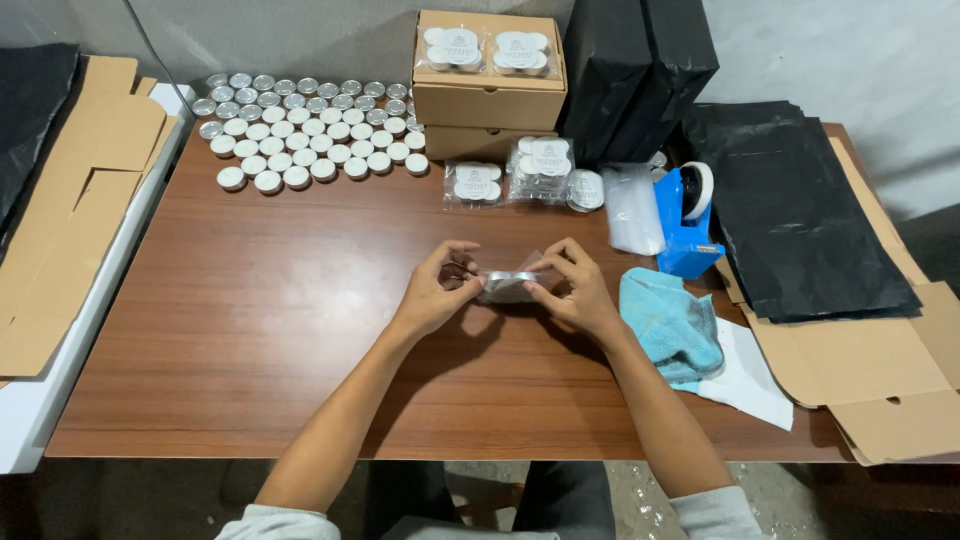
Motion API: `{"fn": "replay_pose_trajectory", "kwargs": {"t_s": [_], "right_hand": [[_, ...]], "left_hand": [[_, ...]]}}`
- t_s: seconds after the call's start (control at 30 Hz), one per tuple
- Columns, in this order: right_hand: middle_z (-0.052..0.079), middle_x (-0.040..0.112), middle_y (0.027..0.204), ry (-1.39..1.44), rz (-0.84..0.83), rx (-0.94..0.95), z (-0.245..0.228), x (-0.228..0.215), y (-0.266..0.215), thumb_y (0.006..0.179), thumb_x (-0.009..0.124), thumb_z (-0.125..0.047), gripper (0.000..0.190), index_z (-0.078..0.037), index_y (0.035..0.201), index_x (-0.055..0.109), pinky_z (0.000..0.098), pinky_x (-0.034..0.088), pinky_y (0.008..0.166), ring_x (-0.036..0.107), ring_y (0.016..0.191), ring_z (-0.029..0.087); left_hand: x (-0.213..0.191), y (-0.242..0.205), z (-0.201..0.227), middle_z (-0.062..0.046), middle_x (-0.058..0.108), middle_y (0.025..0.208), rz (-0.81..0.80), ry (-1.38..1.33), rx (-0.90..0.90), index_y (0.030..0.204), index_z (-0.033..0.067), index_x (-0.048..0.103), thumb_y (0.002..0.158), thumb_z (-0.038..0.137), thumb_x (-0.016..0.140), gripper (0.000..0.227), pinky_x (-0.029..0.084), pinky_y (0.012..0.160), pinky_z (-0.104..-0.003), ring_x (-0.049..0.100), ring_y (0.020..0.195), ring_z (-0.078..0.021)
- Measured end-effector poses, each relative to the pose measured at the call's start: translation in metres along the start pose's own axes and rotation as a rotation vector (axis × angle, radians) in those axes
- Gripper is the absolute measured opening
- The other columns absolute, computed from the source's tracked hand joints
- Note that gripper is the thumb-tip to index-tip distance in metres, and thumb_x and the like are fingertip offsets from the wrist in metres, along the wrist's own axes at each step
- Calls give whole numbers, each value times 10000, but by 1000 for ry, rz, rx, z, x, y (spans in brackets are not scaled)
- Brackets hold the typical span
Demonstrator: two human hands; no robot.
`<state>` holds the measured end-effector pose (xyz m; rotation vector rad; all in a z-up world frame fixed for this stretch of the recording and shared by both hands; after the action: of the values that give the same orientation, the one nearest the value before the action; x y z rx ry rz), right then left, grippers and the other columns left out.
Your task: The person wipes small white jars with a blue cloth and places them into a clear plastic bag. They then seal the bag and set it aside on the table.
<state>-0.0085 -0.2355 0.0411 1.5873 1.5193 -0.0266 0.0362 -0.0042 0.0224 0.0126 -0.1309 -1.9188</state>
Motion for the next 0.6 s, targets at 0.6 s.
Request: {"fn": "replay_pose_trajectory", "kwargs": {"t_s": [0.6], "right_hand": [[32,753,902,-17,-43,-65,17,0,-7,831,819,-282,220,-148,988,746,337,477,804,690,915,241]], "left_hand": [[-3,-1,12,-118,790,923,-158,284,259,1032,100,800,839,25,787,207,613,834,-377,749,907,-231]]}}
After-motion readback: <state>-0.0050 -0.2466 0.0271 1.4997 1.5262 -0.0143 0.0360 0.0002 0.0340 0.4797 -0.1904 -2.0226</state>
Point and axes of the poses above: each hand's wrist, its own y-axis towards the middle knuckle, its own x-axis out of the palm, z = x × y, the point moved 3 cm from there along y, towards the middle knuckle
